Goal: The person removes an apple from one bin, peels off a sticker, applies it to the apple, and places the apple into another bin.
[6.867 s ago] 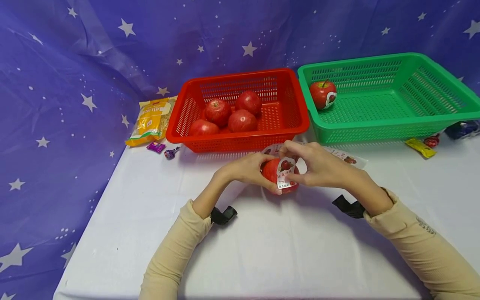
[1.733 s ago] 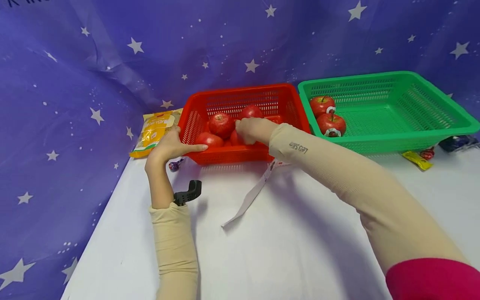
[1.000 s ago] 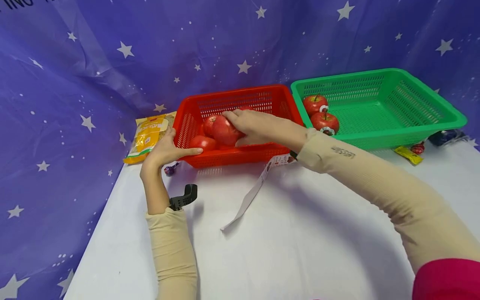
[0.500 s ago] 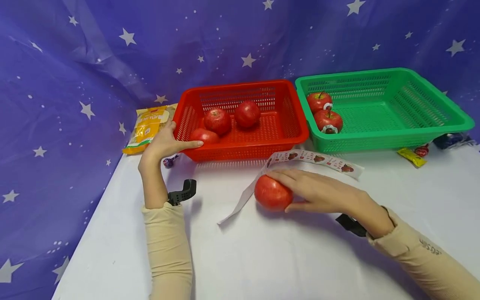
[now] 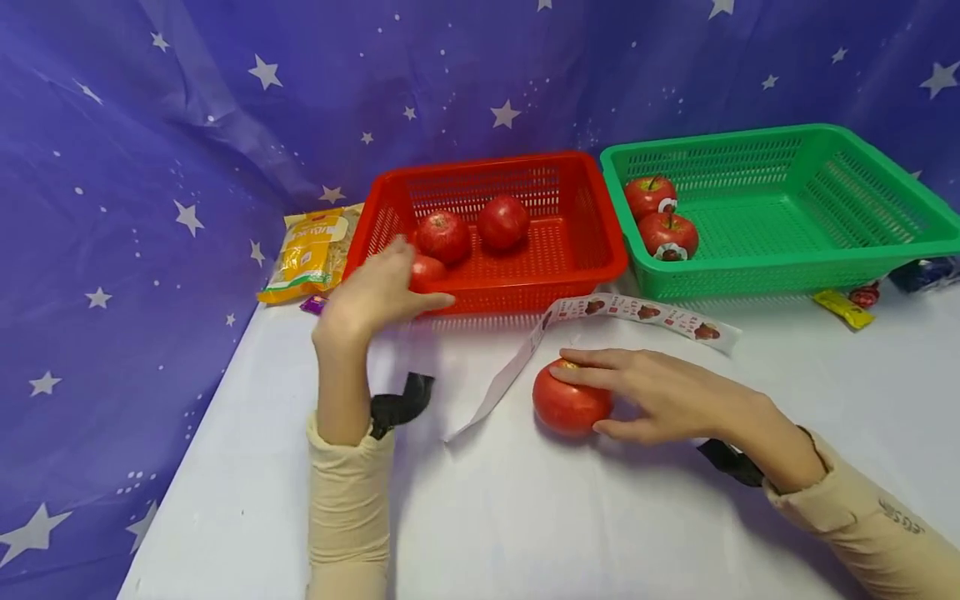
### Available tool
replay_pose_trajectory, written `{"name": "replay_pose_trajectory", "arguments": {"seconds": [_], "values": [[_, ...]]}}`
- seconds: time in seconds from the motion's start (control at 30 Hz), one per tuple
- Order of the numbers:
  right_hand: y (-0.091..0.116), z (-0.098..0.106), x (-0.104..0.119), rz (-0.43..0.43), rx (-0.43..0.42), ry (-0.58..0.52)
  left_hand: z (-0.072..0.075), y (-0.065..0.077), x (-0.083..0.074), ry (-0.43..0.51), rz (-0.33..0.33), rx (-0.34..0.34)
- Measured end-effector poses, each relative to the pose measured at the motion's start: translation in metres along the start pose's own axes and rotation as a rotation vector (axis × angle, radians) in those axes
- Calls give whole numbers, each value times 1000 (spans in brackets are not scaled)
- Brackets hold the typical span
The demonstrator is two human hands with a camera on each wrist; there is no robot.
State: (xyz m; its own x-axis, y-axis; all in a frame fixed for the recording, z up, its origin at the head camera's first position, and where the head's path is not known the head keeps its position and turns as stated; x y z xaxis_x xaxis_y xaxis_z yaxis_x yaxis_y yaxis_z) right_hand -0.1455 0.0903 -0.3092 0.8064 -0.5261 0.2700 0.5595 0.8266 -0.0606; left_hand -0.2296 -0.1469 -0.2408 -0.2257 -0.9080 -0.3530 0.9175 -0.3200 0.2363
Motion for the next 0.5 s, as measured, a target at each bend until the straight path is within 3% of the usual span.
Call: {"name": "replay_pose_trajectory", "arguments": {"seconds": [0.1,0.17,0.2,0.27,0.37,0.5], "values": [[2,3,0,4,-15,-19,-26,6,-71,-58,-271,85],[1,5,0,-1,-45,-16,-49,7,-103,-108,-380,176],[0,5,0,-2,-61,-12,-60,6,-112,-132,-394,223],[-1,5,0,-1,-76,0,-80,2,-122,-196,-385,293],[2,8,-7,-1,-88,-31,-102,-6,-124,-226,-357,370],[5,29,-35,-89,-186,-118,-115,-14,-127,-225,-397,367]]}}
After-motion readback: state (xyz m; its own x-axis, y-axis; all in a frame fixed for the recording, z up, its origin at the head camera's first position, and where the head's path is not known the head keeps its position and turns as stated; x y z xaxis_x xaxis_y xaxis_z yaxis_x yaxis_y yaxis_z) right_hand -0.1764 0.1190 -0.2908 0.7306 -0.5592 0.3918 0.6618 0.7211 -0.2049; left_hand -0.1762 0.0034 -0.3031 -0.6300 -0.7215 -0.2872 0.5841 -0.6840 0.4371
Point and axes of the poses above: each hand's wrist, its own y-axis away from the middle knuckle, its own z-axis out of the back of the hand, x = y × z, the point moved 7 cm from there along -y, towards the middle knuckle, and after that the axes turned 4 degrees about x, right-handed, at the moved point
